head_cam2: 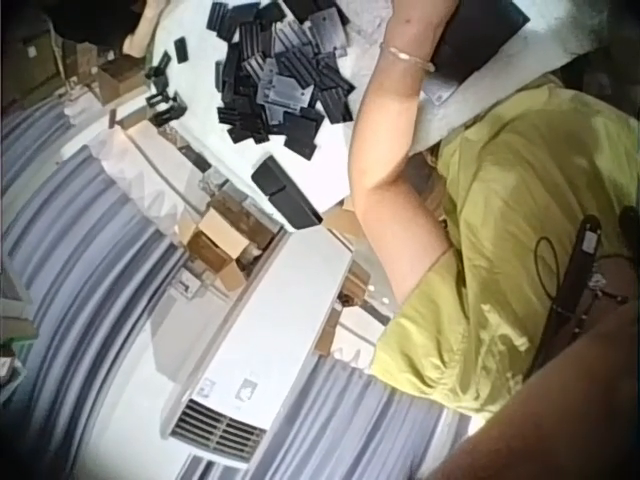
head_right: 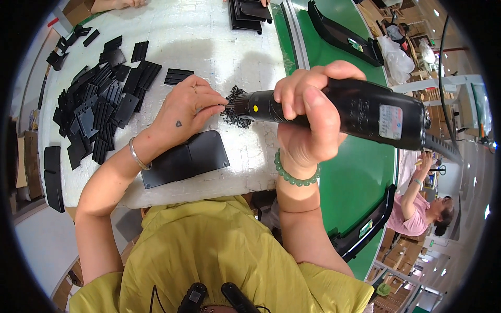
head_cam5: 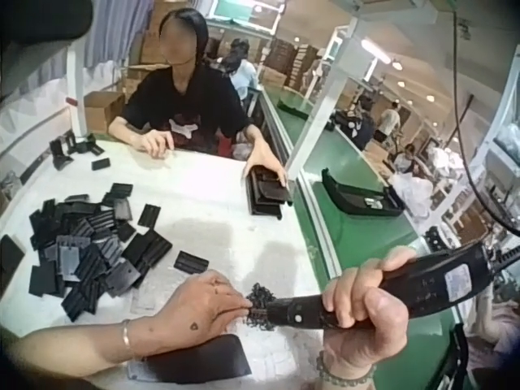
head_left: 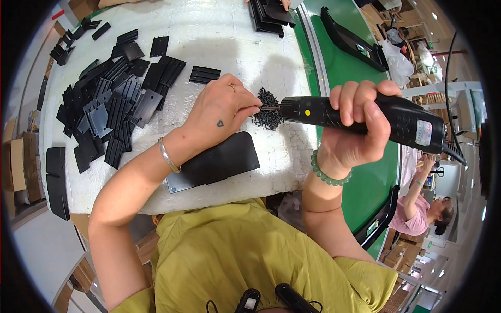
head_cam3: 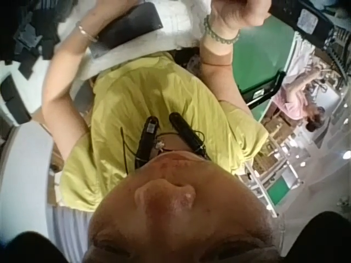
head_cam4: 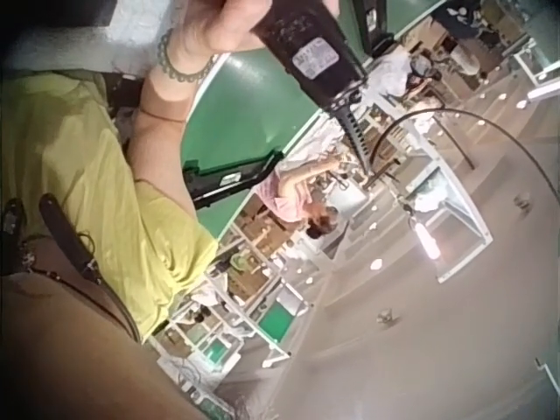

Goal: Assembling plastic parts using an electric screwdriver on a factory assembly line.

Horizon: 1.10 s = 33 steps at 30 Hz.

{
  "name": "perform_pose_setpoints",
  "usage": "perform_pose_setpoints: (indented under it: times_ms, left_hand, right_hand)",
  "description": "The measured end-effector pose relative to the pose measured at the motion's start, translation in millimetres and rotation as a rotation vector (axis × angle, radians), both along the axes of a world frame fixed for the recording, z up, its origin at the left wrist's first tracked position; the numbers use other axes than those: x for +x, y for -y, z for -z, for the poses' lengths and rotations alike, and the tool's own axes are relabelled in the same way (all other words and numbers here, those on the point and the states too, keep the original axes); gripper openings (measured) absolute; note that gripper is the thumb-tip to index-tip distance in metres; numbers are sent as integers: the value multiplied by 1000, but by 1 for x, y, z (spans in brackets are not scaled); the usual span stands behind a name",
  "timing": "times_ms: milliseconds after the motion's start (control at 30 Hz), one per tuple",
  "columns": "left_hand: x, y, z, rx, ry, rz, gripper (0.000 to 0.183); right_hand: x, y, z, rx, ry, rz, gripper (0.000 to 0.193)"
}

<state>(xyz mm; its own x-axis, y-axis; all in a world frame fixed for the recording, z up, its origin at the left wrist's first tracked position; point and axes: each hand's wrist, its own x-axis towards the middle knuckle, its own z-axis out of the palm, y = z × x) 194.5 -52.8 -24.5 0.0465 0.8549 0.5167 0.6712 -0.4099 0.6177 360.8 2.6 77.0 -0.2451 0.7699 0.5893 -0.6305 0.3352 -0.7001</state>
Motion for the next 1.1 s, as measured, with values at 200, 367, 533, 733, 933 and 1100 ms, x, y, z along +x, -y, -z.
perform_pose_setpoints:
  times_ms: [200,367,533,733,933,1100]
  left_hand:
    - [6,2,-10,55,10,8,16]
    - [6,7,-18,91,19,1,17]
    - [4,12,-20,194,-21,45,18]
    - [9,34,-28,162,20,90,18]
    - [1,55,-36,44,62,-3,48]
    - [-39,86,-35,-353,118,-165,44]
  right_hand:
    - [7,1,-3,61,-3,-60,33]
    - [9,7,-6,92,16,-150,34]
    - [10,17,-10,104,39,-240,35]
    - [12,32,-19,149,46,-347,35]
    - [-2,42,-6,200,139,-323,31]
    - [-6,56,-6,144,179,-391,32]
